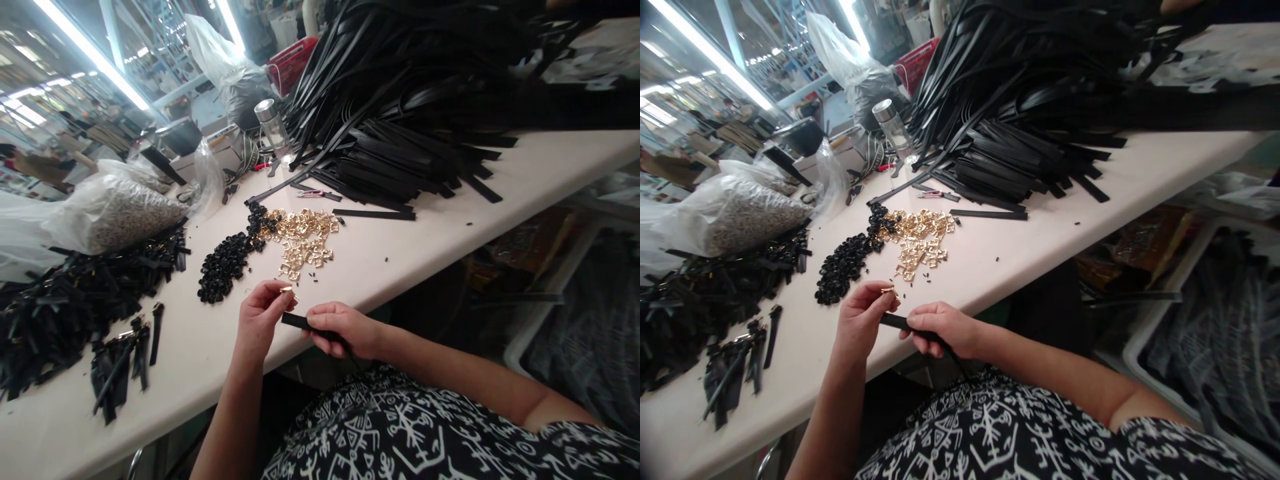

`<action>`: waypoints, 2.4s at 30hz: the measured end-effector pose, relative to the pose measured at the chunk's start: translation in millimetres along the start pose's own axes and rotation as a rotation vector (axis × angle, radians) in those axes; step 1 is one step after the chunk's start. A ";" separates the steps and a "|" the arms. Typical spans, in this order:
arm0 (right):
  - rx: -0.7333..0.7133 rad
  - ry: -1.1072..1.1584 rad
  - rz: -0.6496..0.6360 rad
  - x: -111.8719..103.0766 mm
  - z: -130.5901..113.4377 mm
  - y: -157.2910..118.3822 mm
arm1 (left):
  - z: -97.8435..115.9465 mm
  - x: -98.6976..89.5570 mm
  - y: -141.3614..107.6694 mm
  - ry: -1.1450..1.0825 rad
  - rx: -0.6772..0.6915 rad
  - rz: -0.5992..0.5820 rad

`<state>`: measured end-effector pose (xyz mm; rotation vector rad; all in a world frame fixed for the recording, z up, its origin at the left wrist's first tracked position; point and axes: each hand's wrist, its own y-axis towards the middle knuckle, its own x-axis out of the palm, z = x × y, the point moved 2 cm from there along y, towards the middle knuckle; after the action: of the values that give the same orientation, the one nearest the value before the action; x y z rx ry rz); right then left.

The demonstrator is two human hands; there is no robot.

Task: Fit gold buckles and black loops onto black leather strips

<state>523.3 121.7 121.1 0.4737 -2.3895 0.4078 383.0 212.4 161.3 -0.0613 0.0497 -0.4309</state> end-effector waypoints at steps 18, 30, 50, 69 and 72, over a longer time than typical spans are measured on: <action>-0.334 -0.624 0.229 -13.4 -24.1 -15.8 | 18.5 5.7 -6.8 0.140 -0.015 -0.055; -0.338 -0.686 0.244 -14.7 -25.8 -20.1 | -10.5 17.8 -10.5 0.007 -0.170 -0.213; -0.388 -1.225 0.115 -11.7 -23.9 -26.1 | -32.0 25.2 -23.4 -0.278 -0.355 -0.188; -0.365 -1.300 0.177 -15.8 -29.5 -20.8 | -33.3 24.5 -28.1 -0.183 -0.260 -0.188; -0.301 -1.320 0.184 -15.4 -31.5 -22.6 | -32.8 22.7 -25.1 -0.178 -0.245 -0.146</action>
<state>561.3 118.0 137.8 0.4362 -3.6876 -0.3447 391.2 178.5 129.5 -0.3454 -0.0777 -0.5622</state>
